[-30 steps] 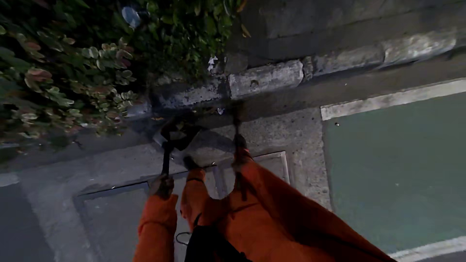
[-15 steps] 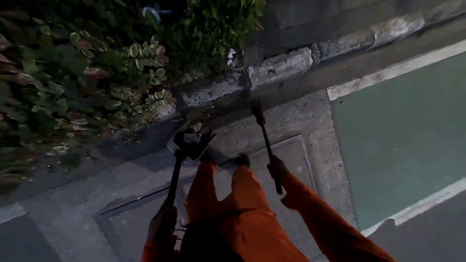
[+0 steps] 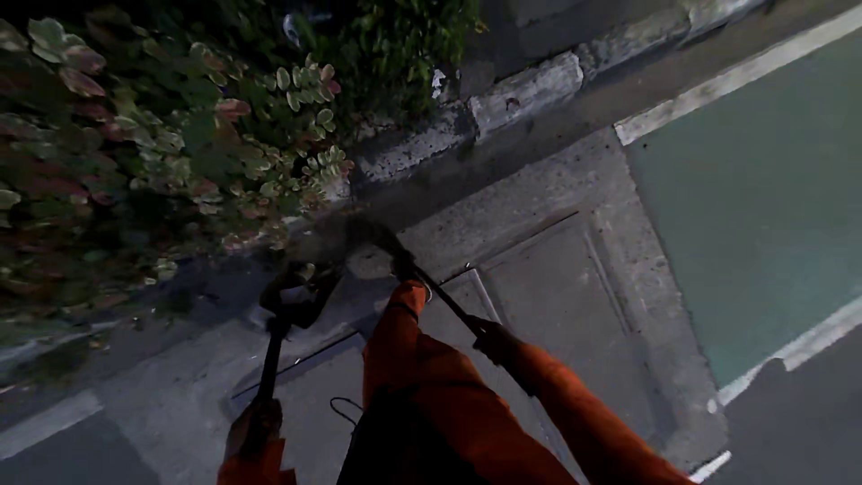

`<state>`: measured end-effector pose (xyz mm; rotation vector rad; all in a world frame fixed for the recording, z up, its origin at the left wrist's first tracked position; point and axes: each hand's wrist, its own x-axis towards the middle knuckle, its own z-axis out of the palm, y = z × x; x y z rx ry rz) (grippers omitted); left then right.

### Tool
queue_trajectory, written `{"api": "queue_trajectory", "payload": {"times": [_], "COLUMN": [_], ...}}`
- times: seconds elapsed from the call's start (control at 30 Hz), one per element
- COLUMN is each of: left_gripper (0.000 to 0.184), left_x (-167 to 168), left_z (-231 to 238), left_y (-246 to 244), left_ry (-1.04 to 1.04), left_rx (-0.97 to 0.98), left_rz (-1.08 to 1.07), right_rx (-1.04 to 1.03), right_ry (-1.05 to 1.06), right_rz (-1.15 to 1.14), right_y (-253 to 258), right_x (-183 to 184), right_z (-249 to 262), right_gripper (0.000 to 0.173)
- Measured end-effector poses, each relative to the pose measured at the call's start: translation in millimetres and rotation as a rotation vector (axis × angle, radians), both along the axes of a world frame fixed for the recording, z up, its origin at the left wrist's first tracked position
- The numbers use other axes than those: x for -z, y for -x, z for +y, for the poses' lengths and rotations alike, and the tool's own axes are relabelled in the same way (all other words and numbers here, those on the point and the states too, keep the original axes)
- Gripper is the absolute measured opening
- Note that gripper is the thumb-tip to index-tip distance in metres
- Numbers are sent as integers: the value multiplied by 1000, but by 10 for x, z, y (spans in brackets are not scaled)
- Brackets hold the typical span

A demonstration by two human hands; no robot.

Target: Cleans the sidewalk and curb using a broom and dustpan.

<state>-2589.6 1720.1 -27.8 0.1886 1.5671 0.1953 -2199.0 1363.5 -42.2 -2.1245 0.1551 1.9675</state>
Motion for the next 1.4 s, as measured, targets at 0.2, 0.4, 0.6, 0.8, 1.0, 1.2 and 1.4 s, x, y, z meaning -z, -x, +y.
{"api": "queue_trajectory", "payload": {"times": [0.2, 0.4, 0.6, 0.8, 1.0, 1.2, 1.4], "left_gripper": [28, 25, 33, 34, 34, 20, 29], "left_x": [542, 494, 350, 16, 218, 557, 633], "left_z": [547, 795, 1126, 1643, 2625, 3349, 3723], "left_y": [455, 453, 1025, 1956, 2489, 2471, 2666], "left_ry": [44, 94, 197, 147, 124, 90, 195], "left_rx": [288, 261, 29, 74, 176, 195, 131], "left_rz": [18, 81, -211, -279, -48, 110, -13], "right_rx": [455, 237, 535, 541, -128, -11, 332], "right_ry": [281, 218, 16, 75, 45, 57, -8], "right_rz": [-263, -19, -29, -332, -326, -166, -170], "right_y": [1090, 1336, 2255, 2400, 2697, 3433, 3451], "right_x": [-2, 70, -488, 664, 1041, -204, -79], "right_z": [-491, -941, -706, 1087, 2724, 2508, 3032], "right_gripper": [57, 54, 72, 68, 67, 73, 69]}}
